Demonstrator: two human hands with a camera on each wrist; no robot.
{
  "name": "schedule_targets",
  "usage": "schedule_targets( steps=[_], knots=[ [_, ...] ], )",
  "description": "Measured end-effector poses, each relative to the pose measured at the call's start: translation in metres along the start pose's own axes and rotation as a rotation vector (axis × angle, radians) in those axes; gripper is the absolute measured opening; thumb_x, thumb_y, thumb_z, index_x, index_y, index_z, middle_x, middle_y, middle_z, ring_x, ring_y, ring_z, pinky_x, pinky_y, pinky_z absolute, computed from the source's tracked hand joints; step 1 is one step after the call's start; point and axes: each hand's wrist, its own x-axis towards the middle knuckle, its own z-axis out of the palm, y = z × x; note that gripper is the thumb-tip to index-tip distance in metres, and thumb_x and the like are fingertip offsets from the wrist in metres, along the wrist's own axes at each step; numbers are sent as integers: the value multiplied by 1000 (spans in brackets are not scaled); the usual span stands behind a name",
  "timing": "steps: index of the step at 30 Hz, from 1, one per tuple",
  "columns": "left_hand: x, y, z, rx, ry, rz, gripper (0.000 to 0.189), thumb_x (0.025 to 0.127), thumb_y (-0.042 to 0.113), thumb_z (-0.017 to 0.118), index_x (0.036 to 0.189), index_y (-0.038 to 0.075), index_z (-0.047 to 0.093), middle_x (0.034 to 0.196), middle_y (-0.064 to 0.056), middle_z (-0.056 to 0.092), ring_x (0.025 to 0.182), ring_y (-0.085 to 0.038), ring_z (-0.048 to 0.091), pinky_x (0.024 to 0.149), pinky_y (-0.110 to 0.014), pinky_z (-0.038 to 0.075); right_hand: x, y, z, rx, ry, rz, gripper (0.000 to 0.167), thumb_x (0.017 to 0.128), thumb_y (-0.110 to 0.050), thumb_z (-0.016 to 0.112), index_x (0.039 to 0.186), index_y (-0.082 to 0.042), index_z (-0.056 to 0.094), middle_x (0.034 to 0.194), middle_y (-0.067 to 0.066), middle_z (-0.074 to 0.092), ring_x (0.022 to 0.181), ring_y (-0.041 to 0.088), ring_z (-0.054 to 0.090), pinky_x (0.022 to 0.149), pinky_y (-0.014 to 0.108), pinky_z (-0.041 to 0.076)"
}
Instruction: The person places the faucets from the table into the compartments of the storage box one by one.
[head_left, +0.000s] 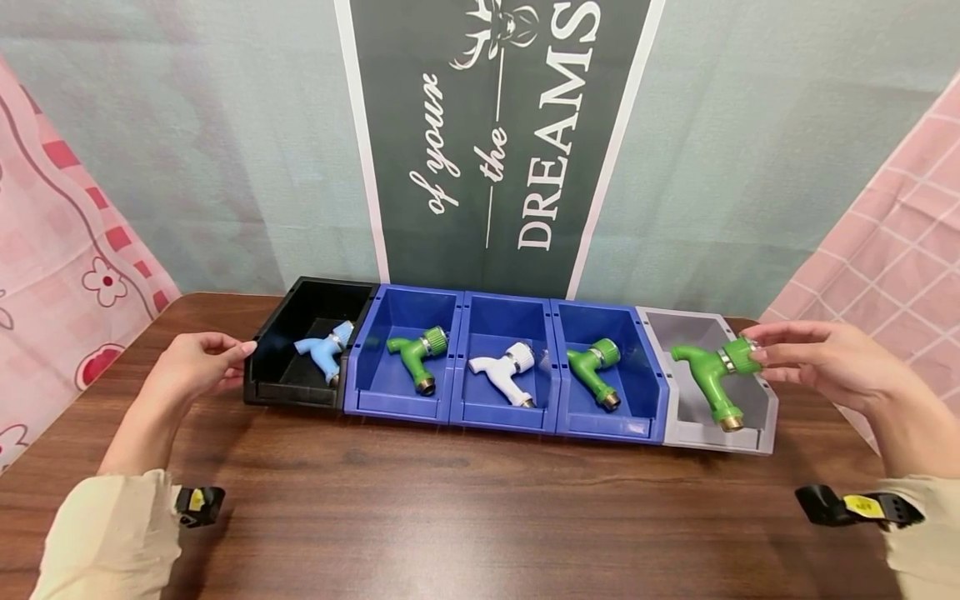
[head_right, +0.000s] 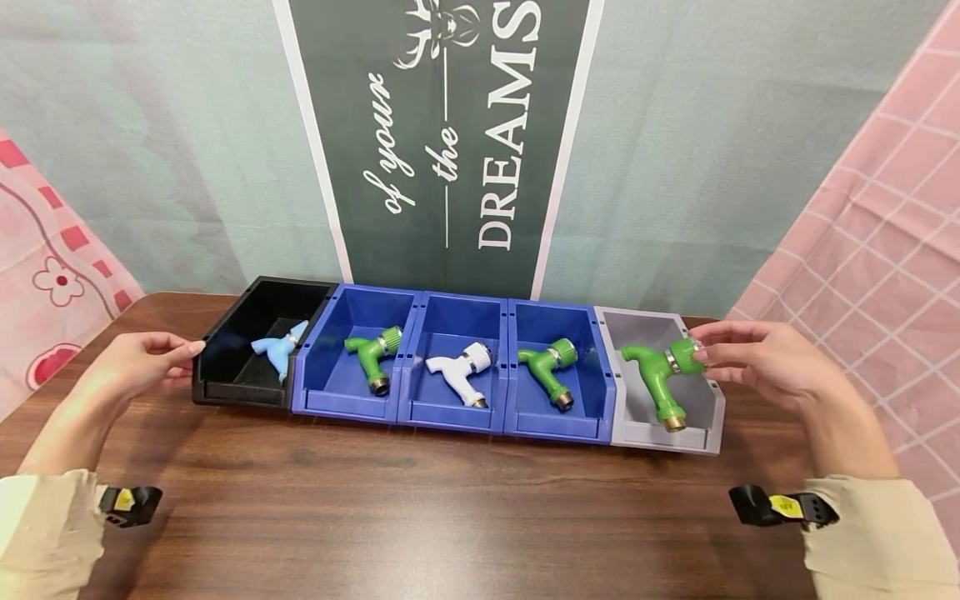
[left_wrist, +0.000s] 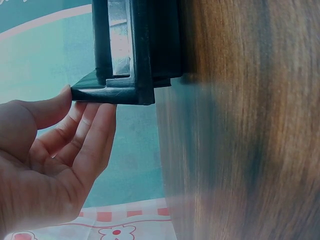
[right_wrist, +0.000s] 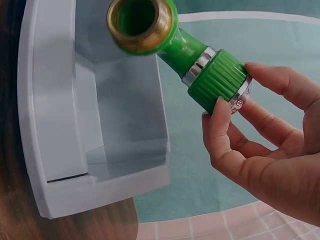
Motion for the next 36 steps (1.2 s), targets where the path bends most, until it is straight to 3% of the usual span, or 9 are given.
schedule_targets(
  steps=[6, 21, 36],
  knots=[
    [1, -1, -1, -3, -3, 0, 42, 93, 25, 52, 106, -15, 51, 74, -3, 56, 66, -11, 56, 65, -30, 55, 4, 3, 0, 32, 2, -16, 40, 86, 21, 39, 100, -2, 69, 96, 7, 67, 81, 16, 64, 69, 30, 54],
    [2, -3, 0, -8, -4, 6, 44, 93, 25, 53, 107, -16, 50, 74, -4, 56, 67, -12, 57, 66, -31, 55, 13, 4, 8, -67, 189, 89, 30, 85, 12, 53, 91, -11, 71, 89, 0, 65, 77, 14, 63, 67, 28, 54],
    [2, -3, 0, -6, -5, 2, 43, 93, 25, 52, 107, -16, 50, 75, -4, 56, 67, -12, 57, 66, -31, 55, 21, 10, 12, -58, 197, 85, 27, 84, 10, 57, 89, -12, 71, 90, -2, 63, 76, 12, 62, 68, 27, 54]
  ],
)
